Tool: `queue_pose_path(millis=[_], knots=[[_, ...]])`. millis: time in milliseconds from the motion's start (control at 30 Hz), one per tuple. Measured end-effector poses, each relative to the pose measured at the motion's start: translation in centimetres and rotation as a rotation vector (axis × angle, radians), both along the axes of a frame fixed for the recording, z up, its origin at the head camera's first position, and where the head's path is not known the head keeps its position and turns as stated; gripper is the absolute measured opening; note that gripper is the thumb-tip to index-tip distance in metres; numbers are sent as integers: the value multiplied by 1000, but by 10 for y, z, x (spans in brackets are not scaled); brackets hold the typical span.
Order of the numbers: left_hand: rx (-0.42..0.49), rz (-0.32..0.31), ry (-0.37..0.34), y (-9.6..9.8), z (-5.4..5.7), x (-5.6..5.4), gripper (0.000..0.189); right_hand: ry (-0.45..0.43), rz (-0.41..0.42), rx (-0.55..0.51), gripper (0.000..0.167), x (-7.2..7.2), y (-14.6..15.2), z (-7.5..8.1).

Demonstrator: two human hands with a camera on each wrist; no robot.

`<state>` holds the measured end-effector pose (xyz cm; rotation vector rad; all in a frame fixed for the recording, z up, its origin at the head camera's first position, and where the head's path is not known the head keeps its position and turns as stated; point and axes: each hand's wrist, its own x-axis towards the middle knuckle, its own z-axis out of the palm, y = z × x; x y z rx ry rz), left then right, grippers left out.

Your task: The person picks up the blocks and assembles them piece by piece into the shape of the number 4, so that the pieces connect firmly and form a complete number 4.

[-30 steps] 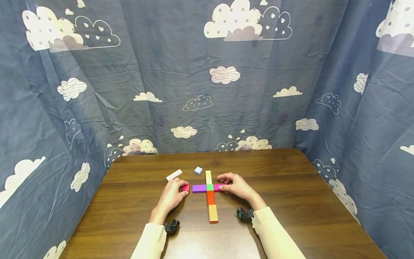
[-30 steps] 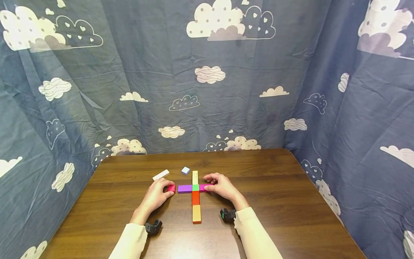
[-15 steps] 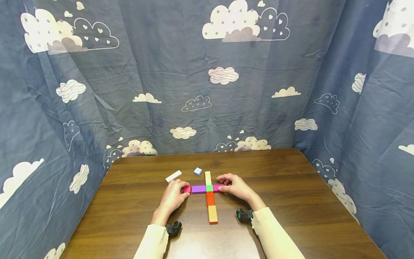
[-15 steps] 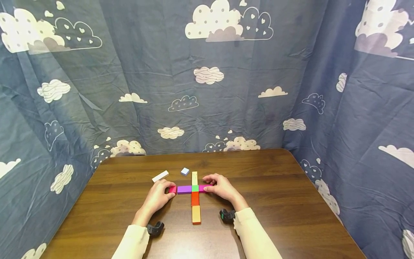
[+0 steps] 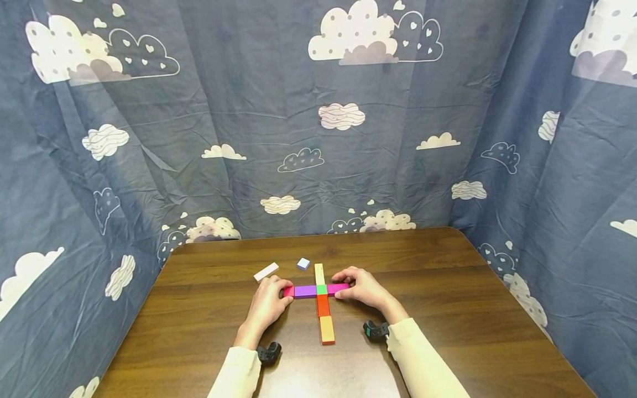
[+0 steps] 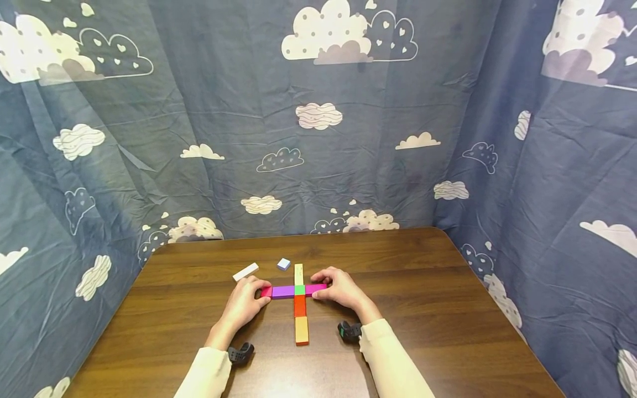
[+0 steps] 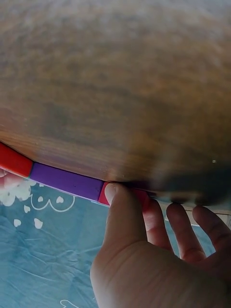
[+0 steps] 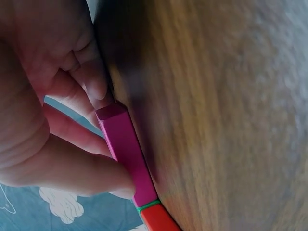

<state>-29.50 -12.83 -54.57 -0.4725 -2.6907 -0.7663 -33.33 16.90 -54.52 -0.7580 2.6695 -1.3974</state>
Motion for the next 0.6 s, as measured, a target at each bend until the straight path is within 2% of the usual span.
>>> queue_pose_path(millis=[333, 600], knots=[[1, 4, 9, 0, -2, 0, 25, 24, -20, 25, 34, 1, -1, 1], [16, 10, -17, 0, -2, 1, 25, 30, -25, 35, 32, 0, -1, 0]])
